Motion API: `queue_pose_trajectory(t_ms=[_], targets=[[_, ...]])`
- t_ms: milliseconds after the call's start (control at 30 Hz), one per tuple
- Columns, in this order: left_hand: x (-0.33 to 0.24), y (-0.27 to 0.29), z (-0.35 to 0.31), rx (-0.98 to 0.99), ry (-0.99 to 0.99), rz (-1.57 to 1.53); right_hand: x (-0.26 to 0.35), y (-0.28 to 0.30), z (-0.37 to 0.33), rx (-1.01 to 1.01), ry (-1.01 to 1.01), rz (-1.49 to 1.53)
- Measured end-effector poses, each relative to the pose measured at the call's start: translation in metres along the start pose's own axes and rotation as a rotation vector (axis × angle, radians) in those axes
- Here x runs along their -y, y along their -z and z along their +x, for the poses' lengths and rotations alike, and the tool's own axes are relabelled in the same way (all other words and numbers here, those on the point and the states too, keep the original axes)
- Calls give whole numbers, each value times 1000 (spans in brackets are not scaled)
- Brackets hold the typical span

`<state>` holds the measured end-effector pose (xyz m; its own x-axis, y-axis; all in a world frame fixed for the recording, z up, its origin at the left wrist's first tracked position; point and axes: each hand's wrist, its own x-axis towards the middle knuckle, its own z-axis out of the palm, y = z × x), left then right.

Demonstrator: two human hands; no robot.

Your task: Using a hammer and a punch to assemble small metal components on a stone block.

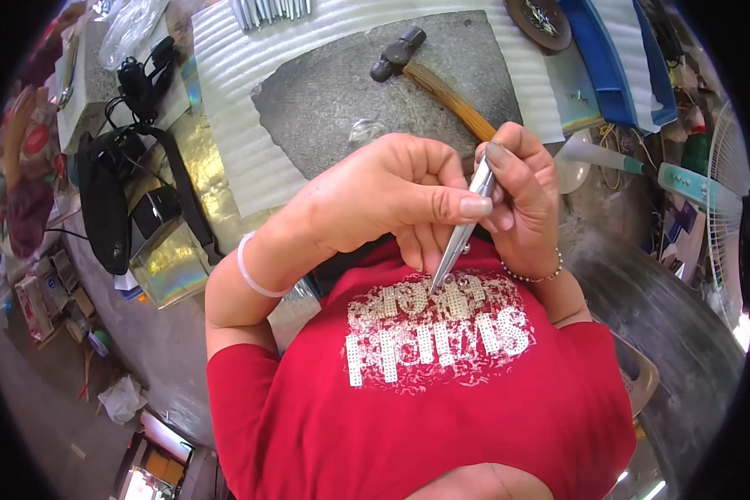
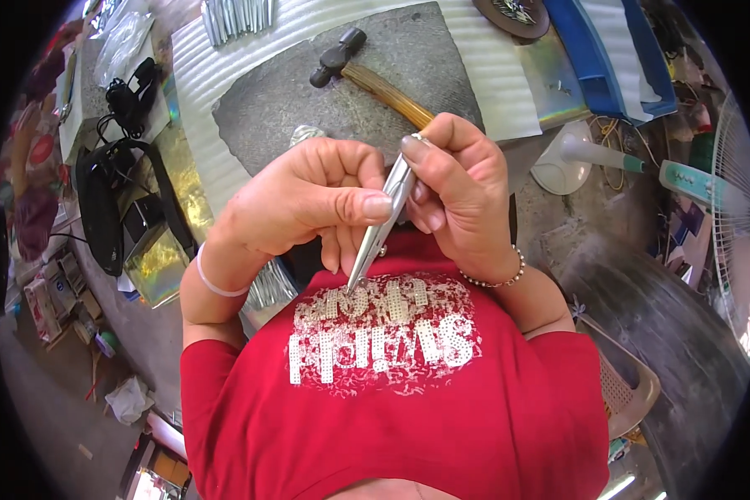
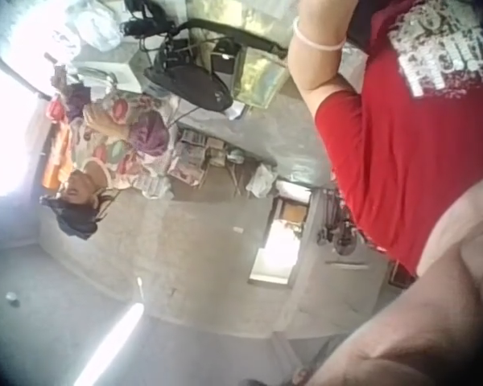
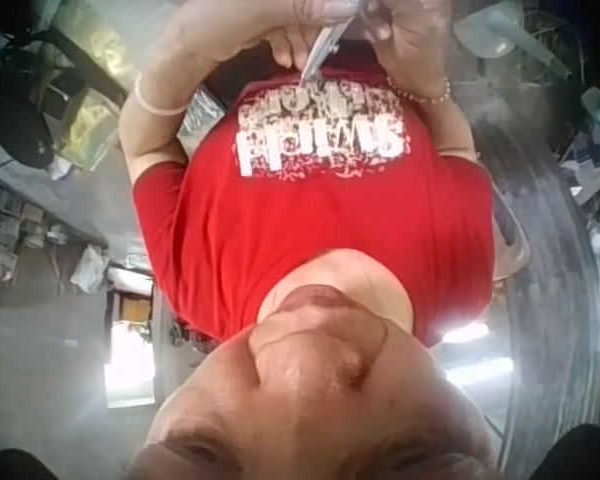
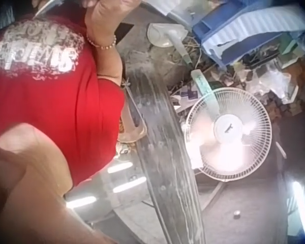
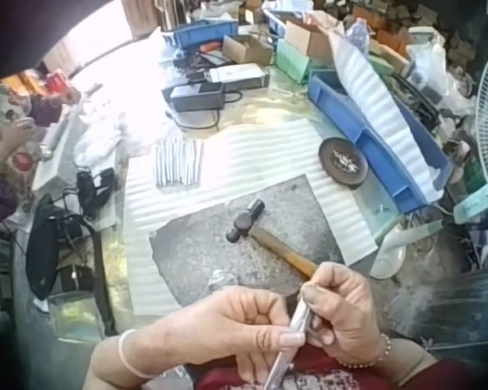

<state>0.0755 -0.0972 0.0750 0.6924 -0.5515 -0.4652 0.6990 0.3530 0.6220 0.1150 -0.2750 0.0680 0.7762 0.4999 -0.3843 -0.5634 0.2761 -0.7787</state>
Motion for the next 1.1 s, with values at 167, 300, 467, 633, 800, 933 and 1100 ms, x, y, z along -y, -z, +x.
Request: queue_pose_trajectory(t_ms=[167,300,467,633,800,933,1100], targets=[[7,5,-11,-18,-49,-82,-5,-9,4,34,-25,-20],[11,8,-13,-33,-75,-77,-3,-13,5,37,-63,-2],[7,7,-16,-30,-74,-60,-4,-15,4,30,-58,-10],[4,8,-17,-27,-60,4,-6,-16,2,27,-32,-18],[1,10,-14,-25,-50,67,-8,-14,2,5,28,-37],[1,13,-9,-9,-54,82,-7,-13,2,-19,26,-34],[-1,14,-4,-12,-54,75,-7,-12,5,-39,32,0]])
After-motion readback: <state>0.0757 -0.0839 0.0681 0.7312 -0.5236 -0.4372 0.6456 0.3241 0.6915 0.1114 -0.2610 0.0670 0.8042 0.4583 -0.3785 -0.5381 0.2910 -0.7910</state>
